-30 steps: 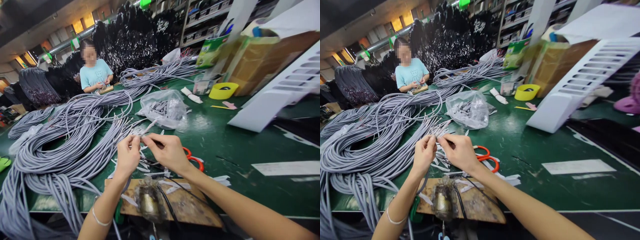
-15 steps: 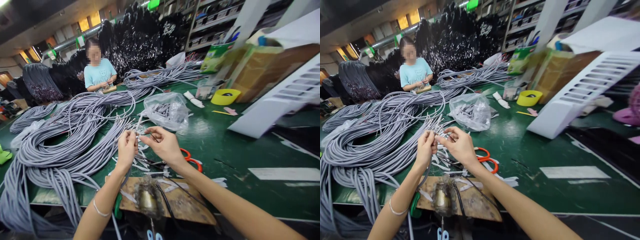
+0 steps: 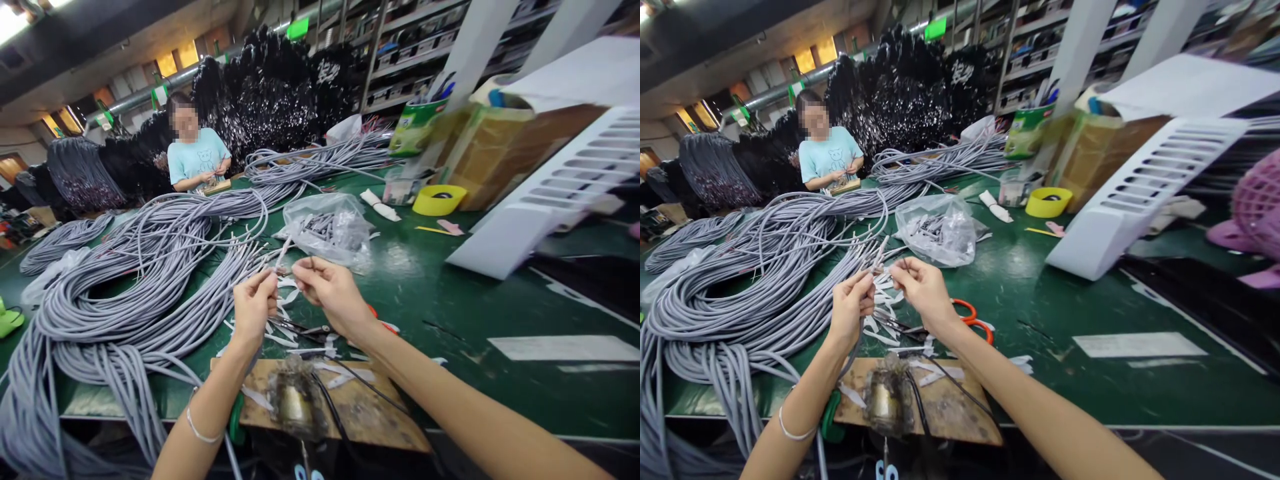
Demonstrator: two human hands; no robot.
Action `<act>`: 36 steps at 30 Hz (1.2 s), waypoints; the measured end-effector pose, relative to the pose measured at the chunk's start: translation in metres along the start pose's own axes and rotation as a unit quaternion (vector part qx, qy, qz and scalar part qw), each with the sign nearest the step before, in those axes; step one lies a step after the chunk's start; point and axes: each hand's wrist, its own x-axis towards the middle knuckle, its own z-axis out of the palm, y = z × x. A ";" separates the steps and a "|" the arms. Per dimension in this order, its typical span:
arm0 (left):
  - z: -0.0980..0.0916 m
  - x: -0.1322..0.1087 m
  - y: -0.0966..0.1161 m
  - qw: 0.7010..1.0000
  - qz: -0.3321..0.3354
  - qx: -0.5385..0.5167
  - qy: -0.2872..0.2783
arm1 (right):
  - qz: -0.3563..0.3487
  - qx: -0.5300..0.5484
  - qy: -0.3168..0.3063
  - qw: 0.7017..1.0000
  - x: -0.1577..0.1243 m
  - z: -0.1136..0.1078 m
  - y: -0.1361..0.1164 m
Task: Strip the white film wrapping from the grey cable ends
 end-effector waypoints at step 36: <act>-0.003 -0.008 -0.009 0.731 0.341 0.588 0.062 | -0.337 -0.353 0.079 0.869 -0.021 -0.004 0.003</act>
